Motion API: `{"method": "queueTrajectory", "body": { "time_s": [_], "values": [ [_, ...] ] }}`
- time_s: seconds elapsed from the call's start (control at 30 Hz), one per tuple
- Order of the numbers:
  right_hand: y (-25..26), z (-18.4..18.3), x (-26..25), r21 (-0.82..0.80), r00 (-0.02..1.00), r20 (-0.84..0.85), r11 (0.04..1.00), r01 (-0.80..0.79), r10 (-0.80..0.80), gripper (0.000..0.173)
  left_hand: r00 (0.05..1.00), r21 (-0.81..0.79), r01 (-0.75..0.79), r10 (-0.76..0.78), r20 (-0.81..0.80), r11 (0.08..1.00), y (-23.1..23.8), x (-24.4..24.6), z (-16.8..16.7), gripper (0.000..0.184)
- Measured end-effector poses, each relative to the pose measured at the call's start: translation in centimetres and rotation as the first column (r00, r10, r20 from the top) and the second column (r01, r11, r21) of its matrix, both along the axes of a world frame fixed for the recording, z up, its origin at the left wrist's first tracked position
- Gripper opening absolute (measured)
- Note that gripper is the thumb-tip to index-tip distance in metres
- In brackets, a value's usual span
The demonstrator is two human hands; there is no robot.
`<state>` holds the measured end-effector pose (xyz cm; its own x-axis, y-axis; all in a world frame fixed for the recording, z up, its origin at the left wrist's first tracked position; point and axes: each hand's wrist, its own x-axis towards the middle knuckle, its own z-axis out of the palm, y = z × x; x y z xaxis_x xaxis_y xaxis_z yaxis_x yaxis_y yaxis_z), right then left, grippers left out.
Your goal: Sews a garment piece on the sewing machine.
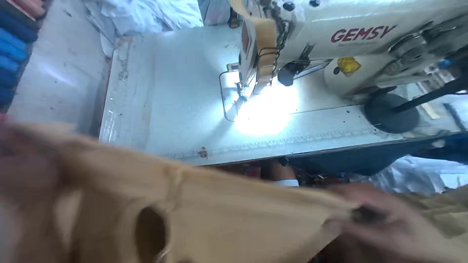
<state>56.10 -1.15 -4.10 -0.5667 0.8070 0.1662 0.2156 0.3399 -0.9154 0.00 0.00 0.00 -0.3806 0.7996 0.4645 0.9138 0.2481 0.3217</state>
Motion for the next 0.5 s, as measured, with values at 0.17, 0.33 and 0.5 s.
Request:
{"method": "queueTrajectory", "body": {
  "time_s": [0.17,0.33,0.5],
  "values": [
    [5.2,-0.1,3.5,0.409,0.436,0.444,0.610,0.679,-0.783,0.051,0.938,-0.028,0.346,-0.345,0.034,0.938,11.8,8.3,-9.2,0.031],
    [1.6,-4.3,-1.2,0.354,0.645,0.365,0.741,0.570,-0.671,0.040,0.889,0.057,0.430,-0.433,0.147,0.901,9.0,16.9,-7.3,0.034],
    [0.5,-5.9,-5.3,0.277,0.744,0.391,0.840,0.466,-0.542,0.057,0.720,0.056,0.598,-0.567,0.399,0.799,4.3,23.8,-8.7,0.030]
  ]
}}
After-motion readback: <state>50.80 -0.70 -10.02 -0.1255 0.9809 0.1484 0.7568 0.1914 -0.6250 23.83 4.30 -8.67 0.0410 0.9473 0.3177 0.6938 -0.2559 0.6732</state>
